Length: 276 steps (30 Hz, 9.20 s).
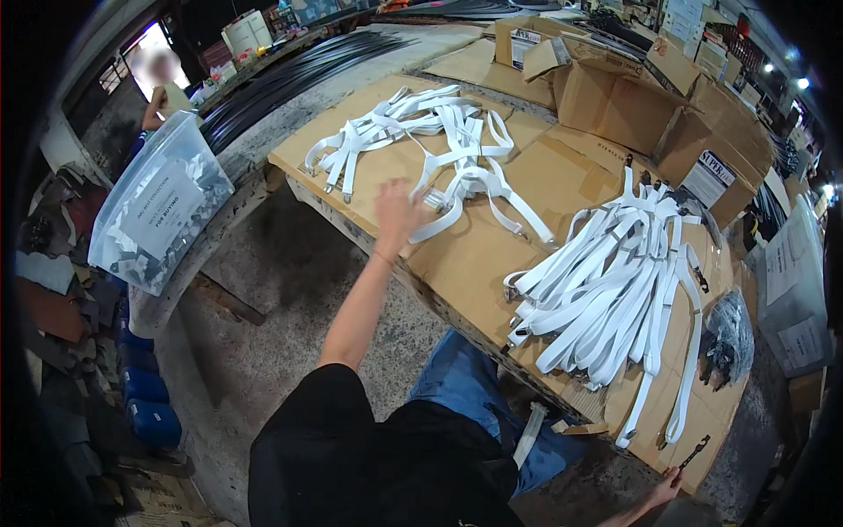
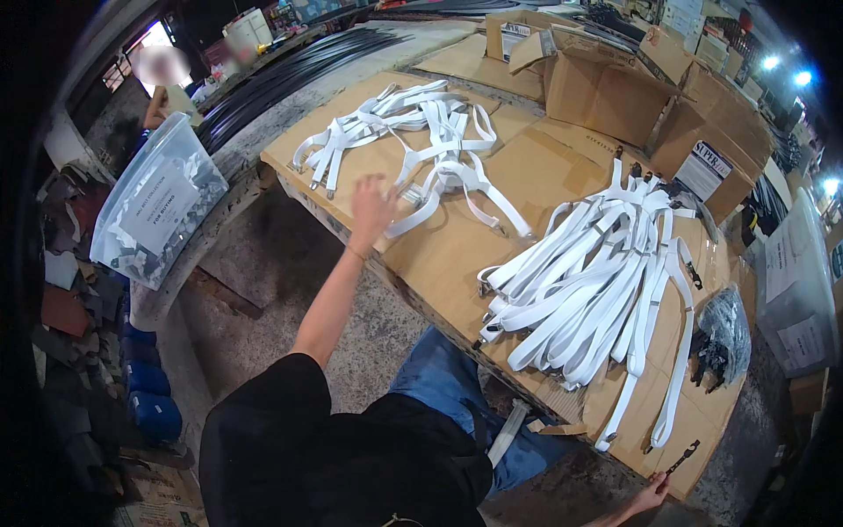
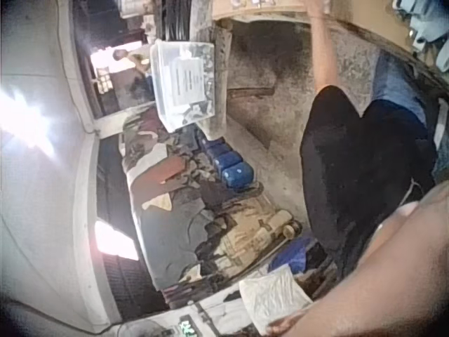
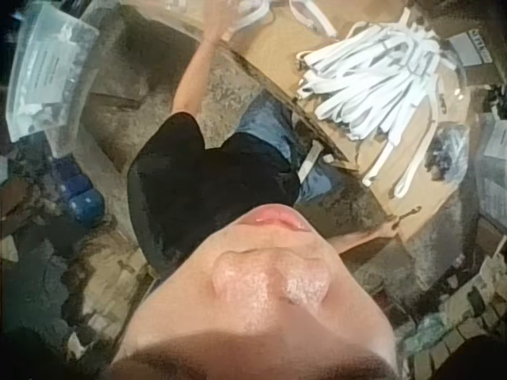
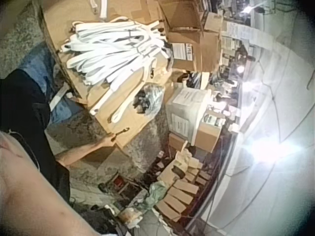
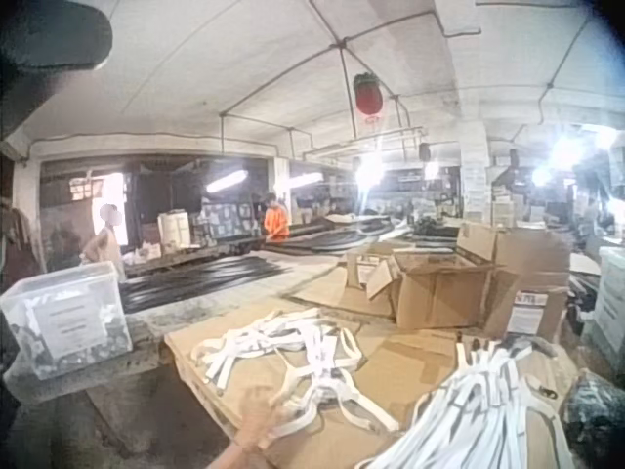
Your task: Assembling white webbing straps with black plastic buckles and metal clips.
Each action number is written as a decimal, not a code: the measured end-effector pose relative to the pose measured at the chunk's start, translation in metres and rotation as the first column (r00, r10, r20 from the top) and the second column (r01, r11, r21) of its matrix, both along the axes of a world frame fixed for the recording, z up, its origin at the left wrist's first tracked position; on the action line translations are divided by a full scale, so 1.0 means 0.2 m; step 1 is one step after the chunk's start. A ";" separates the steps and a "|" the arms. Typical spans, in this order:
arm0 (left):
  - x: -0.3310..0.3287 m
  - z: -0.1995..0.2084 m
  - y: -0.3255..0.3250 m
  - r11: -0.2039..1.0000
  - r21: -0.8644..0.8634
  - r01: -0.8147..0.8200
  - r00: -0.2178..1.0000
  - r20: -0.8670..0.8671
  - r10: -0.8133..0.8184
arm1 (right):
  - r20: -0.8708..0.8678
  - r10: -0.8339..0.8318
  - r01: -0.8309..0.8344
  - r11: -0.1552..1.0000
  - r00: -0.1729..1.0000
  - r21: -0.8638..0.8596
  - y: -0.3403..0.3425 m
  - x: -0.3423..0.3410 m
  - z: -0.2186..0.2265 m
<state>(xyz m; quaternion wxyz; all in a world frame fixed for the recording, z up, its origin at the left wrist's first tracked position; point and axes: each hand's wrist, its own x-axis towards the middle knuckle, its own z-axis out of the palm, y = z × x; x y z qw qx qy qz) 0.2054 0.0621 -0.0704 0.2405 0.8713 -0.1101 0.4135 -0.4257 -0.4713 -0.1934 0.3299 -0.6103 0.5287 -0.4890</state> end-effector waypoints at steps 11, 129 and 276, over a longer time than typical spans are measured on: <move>-0.16 0.05 0.16 0.994 -0.095 0.059 0.990 -0.121 -0.070 | -0.267 -0.006 -0.162 0.780 0.964 -0.605 -0.05 -0.09 -0.04; -1.32 0.36 -0.49 0.040 -0.951 0.307 -0.488 -0.193 -0.851 | 0.682 0.697 -0.906 0.112 -0.221 -0.409 1.60 1.54 1.01; -1.43 0.46 -0.56 0.331 -0.507 0.796 0.271 -0.190 -0.944 | 0.529 0.773 -0.796 0.544 0.351 -0.267 1.62 1.31 0.90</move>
